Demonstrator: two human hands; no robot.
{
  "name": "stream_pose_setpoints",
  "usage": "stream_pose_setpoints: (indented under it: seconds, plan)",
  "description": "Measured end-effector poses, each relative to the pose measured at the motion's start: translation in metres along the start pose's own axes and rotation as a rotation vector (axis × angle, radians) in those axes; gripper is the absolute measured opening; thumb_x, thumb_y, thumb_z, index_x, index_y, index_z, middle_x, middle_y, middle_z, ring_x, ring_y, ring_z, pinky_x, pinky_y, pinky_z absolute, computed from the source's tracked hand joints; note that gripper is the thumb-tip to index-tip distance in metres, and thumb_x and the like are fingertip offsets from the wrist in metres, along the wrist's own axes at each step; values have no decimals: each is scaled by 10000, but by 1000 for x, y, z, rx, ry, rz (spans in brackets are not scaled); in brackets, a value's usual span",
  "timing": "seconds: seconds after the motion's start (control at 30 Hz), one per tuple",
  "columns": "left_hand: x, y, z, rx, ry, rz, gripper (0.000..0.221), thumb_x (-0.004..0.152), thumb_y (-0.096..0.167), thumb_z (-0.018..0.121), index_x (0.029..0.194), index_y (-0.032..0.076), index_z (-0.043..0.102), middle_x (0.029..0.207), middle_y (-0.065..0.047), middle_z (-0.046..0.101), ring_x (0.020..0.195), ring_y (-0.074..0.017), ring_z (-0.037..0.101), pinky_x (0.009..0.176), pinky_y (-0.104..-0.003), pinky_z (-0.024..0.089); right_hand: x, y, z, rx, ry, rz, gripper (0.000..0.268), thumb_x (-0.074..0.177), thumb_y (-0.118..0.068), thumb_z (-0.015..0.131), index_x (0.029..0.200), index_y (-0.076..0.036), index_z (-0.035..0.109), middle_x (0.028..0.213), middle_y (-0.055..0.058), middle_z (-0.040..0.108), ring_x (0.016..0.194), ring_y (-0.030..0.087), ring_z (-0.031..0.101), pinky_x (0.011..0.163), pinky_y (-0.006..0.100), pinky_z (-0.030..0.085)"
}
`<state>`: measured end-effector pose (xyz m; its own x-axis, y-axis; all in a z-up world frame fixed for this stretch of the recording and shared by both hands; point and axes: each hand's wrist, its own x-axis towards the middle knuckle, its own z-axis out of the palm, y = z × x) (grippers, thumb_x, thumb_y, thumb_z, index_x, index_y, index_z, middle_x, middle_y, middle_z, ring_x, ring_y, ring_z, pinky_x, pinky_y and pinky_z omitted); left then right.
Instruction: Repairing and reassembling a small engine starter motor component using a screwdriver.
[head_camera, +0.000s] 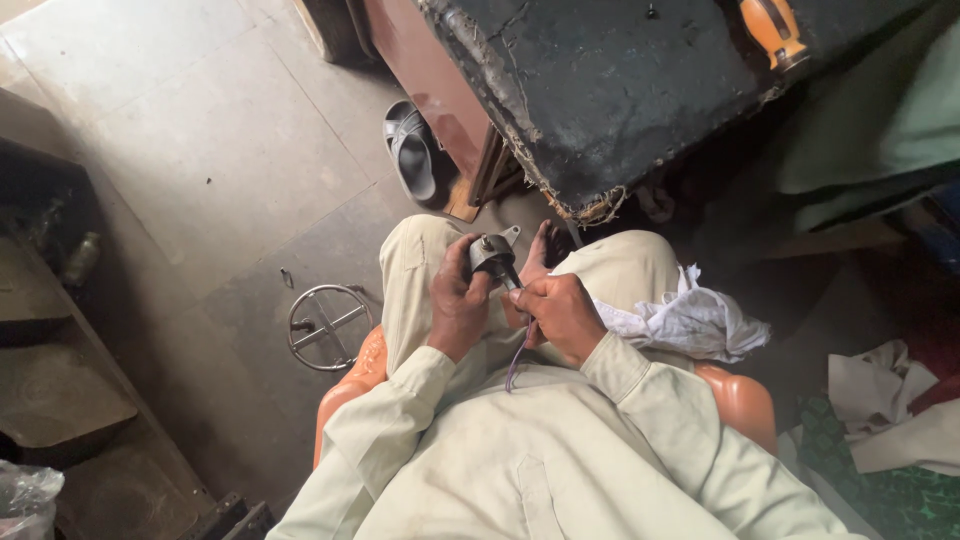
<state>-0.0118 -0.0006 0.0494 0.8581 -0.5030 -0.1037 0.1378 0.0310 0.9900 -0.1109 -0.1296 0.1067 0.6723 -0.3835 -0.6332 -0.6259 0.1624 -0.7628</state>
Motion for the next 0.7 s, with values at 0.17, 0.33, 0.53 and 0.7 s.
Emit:
stream_pose_setpoints:
  seconds: [0.17, 0.33, 0.53, 0.7]
  plan:
    - [-1, 12, 1, 223, 20, 12, 496, 856, -33, 556, 1350, 2, 576, 1072, -143, 724, 904, -178, 732, 805, -308, 606, -1, -3, 1, 16, 5, 17, 325, 939, -179, 692, 723, 64, 701, 565, 85, 627, 411, 159, 593, 391, 302, 482]
    - [2, 5, 1, 6, -12, -22, 476, 858, -5, 529, 1332, 1, 559, 1116, -163, 705, 953, -189, 726, 814, -319, 636, 1, -1, 0, -243, 59, -105, 324, 925, -188, 711, 720, 63, 713, 555, 104, 659, 419, 154, 639, 398, 288, 493]
    - [1, 22, 2, 328, -10, 22, 491, 846, -25, 569, 1335, 16, 582, 1024, -178, 741, 882, -212, 760, 790, -353, 599, 15, 8, -5, 47, -33, 39, 304, 929, -163, 708, 766, 93, 712, 615, 93, 623, 408, 165, 585, 363, 305, 490]
    - [3, 9, 2, 225, -4, -39, 504, 862, -10, 573, 1362, 49, 546, 1088, -203, 736, 934, -257, 769, 807, -370, 621, 28, 21, -12, 82, -97, 34, 269, 930, -157, 706, 804, 80, 731, 661, 77, 628, 478, 133, 580, 387, 303, 548]
